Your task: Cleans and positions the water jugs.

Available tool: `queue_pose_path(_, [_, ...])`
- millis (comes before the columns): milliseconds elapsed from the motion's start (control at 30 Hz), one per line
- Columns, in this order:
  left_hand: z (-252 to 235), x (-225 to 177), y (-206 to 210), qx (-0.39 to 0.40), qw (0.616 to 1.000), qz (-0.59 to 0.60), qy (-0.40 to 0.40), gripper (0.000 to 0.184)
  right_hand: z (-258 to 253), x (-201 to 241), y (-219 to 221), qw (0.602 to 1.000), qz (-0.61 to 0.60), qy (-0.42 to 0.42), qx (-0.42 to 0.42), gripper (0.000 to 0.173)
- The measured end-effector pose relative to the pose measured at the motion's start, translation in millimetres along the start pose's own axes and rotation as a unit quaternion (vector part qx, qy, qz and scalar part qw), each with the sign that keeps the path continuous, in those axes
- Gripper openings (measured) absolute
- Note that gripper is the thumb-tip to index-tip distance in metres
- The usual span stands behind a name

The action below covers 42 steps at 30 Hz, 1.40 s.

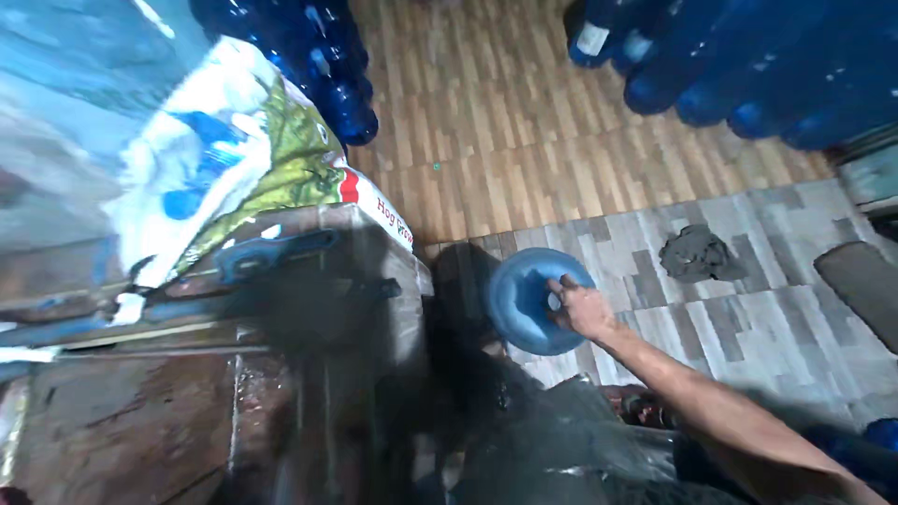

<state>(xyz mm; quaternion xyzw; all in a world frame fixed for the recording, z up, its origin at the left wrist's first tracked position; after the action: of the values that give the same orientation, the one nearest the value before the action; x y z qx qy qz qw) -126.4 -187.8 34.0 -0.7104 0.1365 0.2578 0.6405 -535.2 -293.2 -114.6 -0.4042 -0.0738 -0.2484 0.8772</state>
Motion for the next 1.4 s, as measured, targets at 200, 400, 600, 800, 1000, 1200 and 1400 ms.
queue_pose_path(200, [-23.5, -158.4, 143.7, 0.245, 0.936, -0.031, 0.249, 0.092, 130.0, 65.8, -70.4, 0.967, -0.017, -0.168, -0.192, 0.049])
queue_pose_path(400, [-50.5, -232.5, 78.3, 0.154, 0.935, 0.206, 0.246, 0.062, 220.5, 97.9, -105.0, 0.817, -0.107, -0.378, -0.422, 0.05])
queue_pose_path(600, [-107.2, -128.1, -75.8, 0.028, 0.878, 0.474, 0.069, 0.024, 310.3, 111.2, -118.4, 0.653, -0.16, -0.527, -0.52, 0.04])
queue_pose_path(800, [-62.5, 9.9, -235.9, -0.308, 0.821, 0.476, 0.065, 0.047, 328.0, 135.1, -102.0, 0.577, -0.197, -0.596, -0.522, 0.032])
queue_pose_path(1000, [12.1, 97.9, -314.6, -0.446, 0.78, 0.434, 0.06, 0.056, 308.8, 197.8, -79.8, 0.559, -0.224, -0.673, -0.429, 0.031])
queue_pose_path(1200, [46.3, 131.2, -360.1, -0.503, 0.761, 0.41, 0.013, 0.041, 288.6, 230.0, -71.4, 0.568, -0.233, -0.698, -0.368, 0.031])
queue_pose_path(1400, [37.6, 129.3, -357.5, -0.518, 0.785, 0.338, -0.021, 0.034, 244.0, 268.6, -69.6, 0.592, -0.235, -0.714, -0.292, 0.032])
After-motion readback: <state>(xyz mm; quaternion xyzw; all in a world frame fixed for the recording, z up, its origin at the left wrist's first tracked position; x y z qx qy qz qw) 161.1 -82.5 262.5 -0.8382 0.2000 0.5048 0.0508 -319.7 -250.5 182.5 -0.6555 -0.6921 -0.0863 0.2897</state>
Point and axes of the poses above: each hand's wrist, its own z-axis away from the middle knuckle, its own y-axis out of the palm, x = y × z, the point moved 3 cm from there along -z, towards the middle knuckle, and after that the axes turned 7 degrees about -z, right-handed, at the moved point
